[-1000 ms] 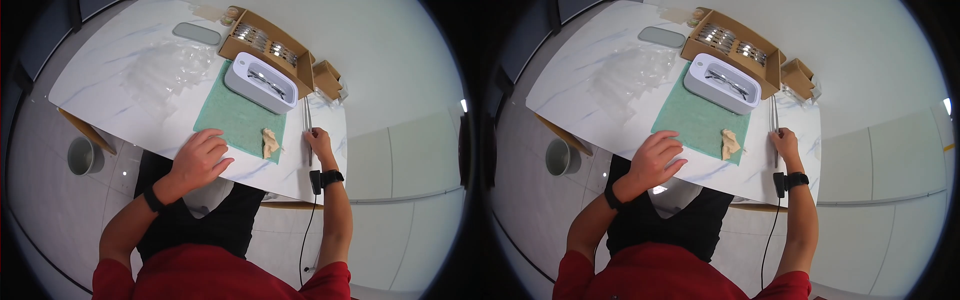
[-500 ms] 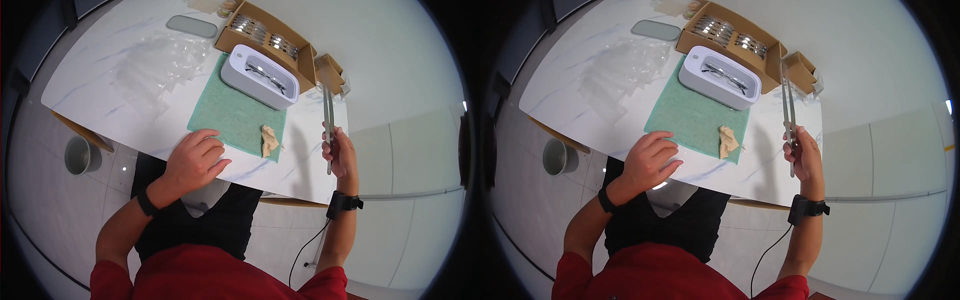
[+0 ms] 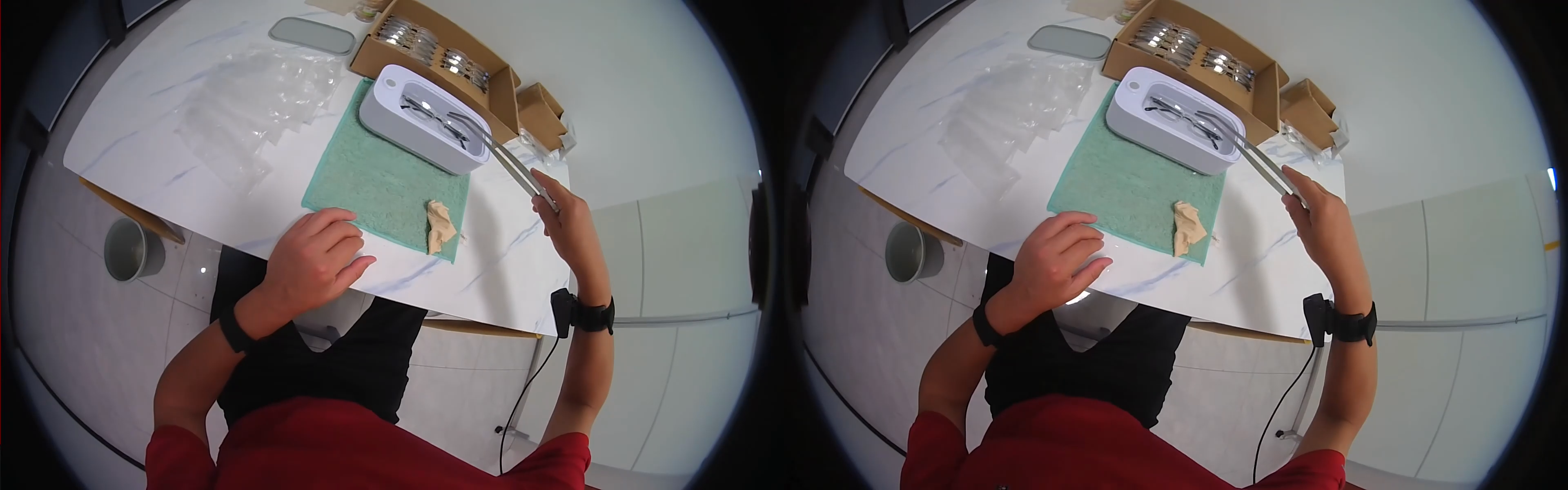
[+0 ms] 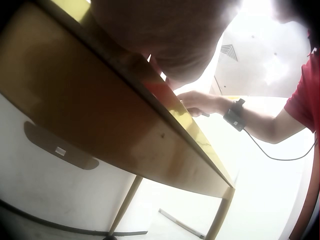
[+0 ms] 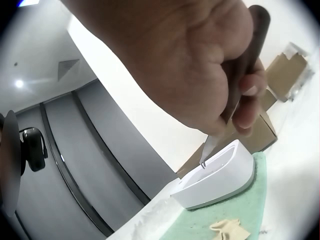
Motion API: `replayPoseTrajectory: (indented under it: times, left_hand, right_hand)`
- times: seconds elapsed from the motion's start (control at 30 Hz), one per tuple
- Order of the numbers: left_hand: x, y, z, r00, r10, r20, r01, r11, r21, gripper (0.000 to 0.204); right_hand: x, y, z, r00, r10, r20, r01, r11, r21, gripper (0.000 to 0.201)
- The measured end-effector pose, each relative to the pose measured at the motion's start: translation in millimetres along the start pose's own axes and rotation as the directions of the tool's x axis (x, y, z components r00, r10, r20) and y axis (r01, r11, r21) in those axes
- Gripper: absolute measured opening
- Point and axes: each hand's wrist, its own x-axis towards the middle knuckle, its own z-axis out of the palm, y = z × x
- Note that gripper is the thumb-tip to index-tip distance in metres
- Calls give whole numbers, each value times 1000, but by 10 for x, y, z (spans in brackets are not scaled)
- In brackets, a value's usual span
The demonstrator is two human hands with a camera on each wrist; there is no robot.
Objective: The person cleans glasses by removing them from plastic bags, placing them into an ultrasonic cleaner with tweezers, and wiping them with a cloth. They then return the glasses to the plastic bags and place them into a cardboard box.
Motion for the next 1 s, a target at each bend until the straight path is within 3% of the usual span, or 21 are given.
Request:
replayPoseTrajectory:
  times: [0.03, 0.5, 1.0]
  left_hand:
    - [-4, -2, 1, 1000, -2, -3, 2, 1000, -2, 20]
    - [-9, 11, -17, 1000, -7, -8, 7, 1000, -9, 19]
    - [9, 4, -22, 1000, -5, 7, 5, 1000, -7, 19]
  right_hand:
    - [22, -97, -47, 997, 77, 18, -77, 997, 6, 38]
    - [203, -172, 5, 998, -34, 48, 40, 992, -120, 34]
    - [51, -134, 18, 969, -179, -169, 114, 935, -337, 36]
